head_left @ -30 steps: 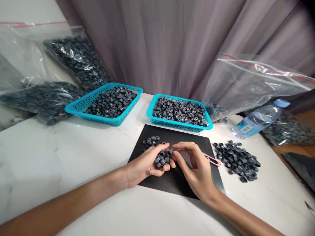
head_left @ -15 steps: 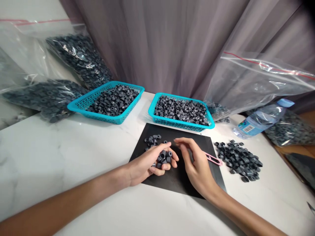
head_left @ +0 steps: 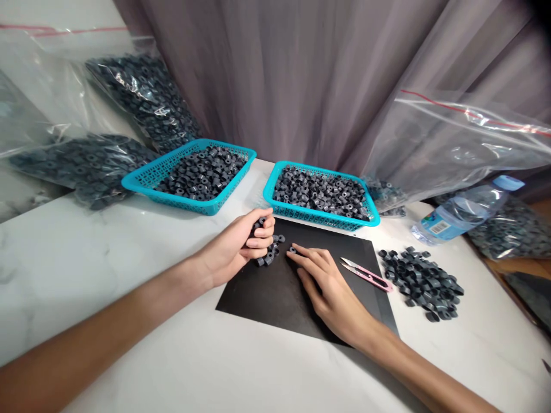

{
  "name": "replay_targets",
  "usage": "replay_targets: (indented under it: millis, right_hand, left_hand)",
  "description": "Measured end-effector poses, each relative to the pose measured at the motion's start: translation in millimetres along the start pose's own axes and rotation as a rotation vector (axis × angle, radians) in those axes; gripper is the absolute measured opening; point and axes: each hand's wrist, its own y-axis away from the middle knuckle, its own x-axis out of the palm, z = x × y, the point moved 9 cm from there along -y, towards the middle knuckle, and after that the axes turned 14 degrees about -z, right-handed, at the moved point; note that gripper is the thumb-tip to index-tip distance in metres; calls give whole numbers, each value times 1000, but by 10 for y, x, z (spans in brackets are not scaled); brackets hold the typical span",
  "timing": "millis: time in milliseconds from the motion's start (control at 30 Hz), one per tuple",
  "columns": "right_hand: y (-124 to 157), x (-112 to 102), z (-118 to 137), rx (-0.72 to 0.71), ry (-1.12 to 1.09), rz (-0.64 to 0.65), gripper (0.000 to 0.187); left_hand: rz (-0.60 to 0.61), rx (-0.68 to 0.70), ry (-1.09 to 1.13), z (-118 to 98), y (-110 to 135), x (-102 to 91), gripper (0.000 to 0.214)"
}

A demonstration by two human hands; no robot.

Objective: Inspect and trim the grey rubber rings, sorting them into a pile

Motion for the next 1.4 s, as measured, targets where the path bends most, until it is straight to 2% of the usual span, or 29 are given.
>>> replay_targets:
  millis: [67,167,333,500,667,800,967,1400]
  right_hand:
    - [-23,-108,-12,40,-51,-103,33]
    - [-17,-255,-39,104,-122,-239,19]
    - [28,-350,17,89,-238,-325,18]
    - [-2,-373,175,-26,-172,-281,17]
    - [-50,-289,120,53,-242,-166,13]
    - [-46,-277,27,112,-290,-186,12]
    - [-29,-278,-43,151,-258,-214,18]
    - [-54,-296,11,115,-207,-203,7]
  left_hand:
    - [5,-27,12,76,-16,-15,30]
    - [72,-113,-51,325,33,59,28]
    - [85,-159,-189,592,136,144,34]
    - [95,-223,-187,703,200,191,28]
    - [53,-272,-168,772,228,165,21]
    - [40,-275,-137,789,214,151,19]
    - [80,-280,-123,786,203,175,16]
    - [109,-348,-50,807,222,214,21]
